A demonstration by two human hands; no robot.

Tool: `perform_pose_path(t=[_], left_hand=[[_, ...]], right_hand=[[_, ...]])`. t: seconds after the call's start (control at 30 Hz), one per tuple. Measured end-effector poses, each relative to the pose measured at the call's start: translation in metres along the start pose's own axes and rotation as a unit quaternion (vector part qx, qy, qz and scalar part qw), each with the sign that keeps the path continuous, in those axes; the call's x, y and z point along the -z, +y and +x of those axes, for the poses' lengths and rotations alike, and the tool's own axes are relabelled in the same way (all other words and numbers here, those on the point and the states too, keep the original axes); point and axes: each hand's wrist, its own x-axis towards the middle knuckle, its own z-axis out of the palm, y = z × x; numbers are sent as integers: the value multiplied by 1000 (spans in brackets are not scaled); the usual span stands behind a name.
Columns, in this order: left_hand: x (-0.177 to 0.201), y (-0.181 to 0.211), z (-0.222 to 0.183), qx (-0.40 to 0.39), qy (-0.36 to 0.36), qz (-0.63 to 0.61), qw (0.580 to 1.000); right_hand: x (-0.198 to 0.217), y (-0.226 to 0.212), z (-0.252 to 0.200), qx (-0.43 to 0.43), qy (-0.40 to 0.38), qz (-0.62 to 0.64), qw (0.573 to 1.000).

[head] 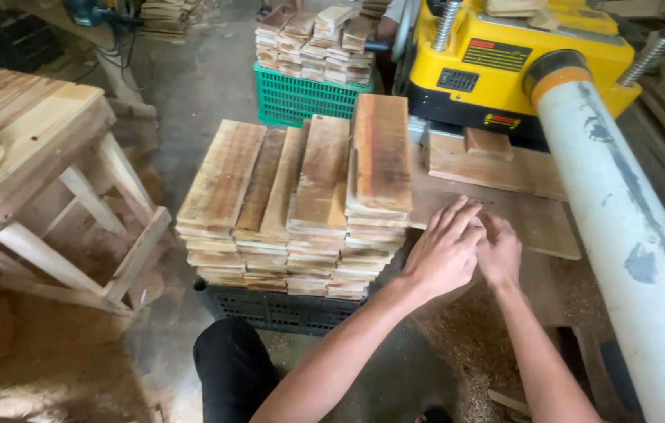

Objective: Feeding wooden boards into a thickness planer to smooth and level them

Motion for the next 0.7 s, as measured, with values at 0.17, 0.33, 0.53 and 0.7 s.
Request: perform_pose_path(t=[0.17,0.33,0.53,0.7], left_hand=[[-58,-14,21,111,-84,-47,989],[-99,-42,63,235,-162,-69,956],[-136,-77,105,319,-157,-62,933],[-144,-91,130,369,-159,-103,910]], right_hand=[[-9,58,30,-99,20,-15,995],[-1,36,76,-83,61,-57,993],[0,20,128,-185,30,-86,978],[-23,65,172,-231,-41,-103,967]])
